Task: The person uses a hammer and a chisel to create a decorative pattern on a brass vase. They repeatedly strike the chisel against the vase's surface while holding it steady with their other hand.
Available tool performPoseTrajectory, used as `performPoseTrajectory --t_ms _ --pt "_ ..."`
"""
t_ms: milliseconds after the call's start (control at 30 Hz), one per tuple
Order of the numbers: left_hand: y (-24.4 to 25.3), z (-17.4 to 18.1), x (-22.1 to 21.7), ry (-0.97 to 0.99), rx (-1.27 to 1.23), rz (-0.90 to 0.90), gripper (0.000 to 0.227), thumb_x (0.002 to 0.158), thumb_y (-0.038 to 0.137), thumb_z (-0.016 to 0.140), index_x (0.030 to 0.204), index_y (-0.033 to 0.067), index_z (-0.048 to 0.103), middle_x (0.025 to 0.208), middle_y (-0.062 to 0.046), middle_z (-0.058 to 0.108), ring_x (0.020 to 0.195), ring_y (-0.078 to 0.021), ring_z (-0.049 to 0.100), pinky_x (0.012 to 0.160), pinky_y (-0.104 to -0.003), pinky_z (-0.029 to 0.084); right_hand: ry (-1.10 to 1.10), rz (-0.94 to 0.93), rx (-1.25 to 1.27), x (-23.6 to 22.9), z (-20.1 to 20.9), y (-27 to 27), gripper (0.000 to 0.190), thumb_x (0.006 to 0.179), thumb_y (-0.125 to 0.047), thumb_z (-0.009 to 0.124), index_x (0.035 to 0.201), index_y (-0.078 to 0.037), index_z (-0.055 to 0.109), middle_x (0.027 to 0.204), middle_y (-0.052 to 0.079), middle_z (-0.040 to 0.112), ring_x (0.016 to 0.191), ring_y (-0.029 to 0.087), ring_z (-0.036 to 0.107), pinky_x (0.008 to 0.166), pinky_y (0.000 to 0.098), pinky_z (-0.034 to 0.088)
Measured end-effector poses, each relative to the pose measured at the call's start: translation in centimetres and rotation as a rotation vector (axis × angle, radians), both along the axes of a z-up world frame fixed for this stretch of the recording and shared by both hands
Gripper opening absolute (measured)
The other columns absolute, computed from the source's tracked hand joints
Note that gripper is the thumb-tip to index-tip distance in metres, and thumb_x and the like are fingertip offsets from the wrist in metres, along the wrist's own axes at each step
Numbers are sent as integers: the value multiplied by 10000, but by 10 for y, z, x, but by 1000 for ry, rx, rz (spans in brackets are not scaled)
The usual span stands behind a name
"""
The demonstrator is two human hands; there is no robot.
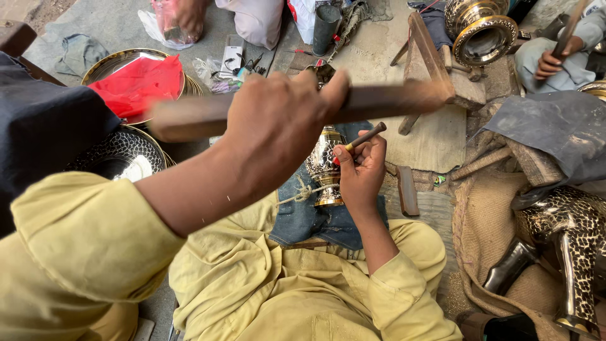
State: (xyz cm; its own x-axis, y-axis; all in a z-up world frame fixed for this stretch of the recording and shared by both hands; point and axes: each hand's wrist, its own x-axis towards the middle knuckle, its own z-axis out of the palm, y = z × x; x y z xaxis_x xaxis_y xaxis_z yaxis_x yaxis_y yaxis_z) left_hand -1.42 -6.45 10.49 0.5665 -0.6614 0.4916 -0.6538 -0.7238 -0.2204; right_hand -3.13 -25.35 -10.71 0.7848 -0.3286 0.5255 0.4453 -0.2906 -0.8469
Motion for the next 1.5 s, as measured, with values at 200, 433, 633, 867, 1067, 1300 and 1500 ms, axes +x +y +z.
performPoseTrajectory --t_ms 200,433,633,867,1067,1300,1500 --pt "2 -3 2 83 13 1 263 949 166 586 1209 134 610 768 -60 658 634 -257 685 501 -408 481 -12 25 38 2 -1 0 411 1029 -84 703 1331 -14 433 901 37 631 818 82 616 734 231 515" --pt "2 -5 3 15 2 -30 336 917 154 598 1251 122 593 755 -83 653 615 -264 687 475 -403 490 20 9 43 1 0 0 410 1014 -91 704 1325 -14 448 896 33 623 798 79 635 710 226 533" --pt "-1 -5 4 86 3 -32 370 918 144 586 1285 105 581 786 -101 660 630 -269 686 471 -399 486 27 18 50 2 -1 -1 417 1016 -93 704 1337 -8 452 908 31 615 806 78 632 715 228 530" --pt "-8 -6 5 71 78 -1 424 923 123 576 1343 72 535 798 -125 656 641 -278 688 503 -413 511 46 32 57 4 -1 -3 431 1010 -92 690 1355 -14 444 913 30 625 806 82 647 710 229 544" --pt "-12 -10 7 66 35 -30 399 894 135 586 1285 64 549 780 -121 658 635 -297 690 502 -431 508 33 58 103 5 -3 -2 438 1004 -84 694 1364 -18 452 922 32 621 810 86 638 714 232 538" --pt "-15 -13 9 36 158 17 286 924 161 577 1181 36 564 788 -106 659 672 -296 695 538 -428 521 36 53 97 7 -5 -3 454 998 -81 697 1377 -19 456 917 24 612 818 78 625 718 227 528" --pt "-15 -12 11 -25 108 -3 397 878 169 597 1251 40 558 764 -118 670 631 -298 704 514 -425 518 30 59 112 9 -7 -4 458 1001 -88 696 1384 -9 457 922 19 606 823 74 616 726 225 527"
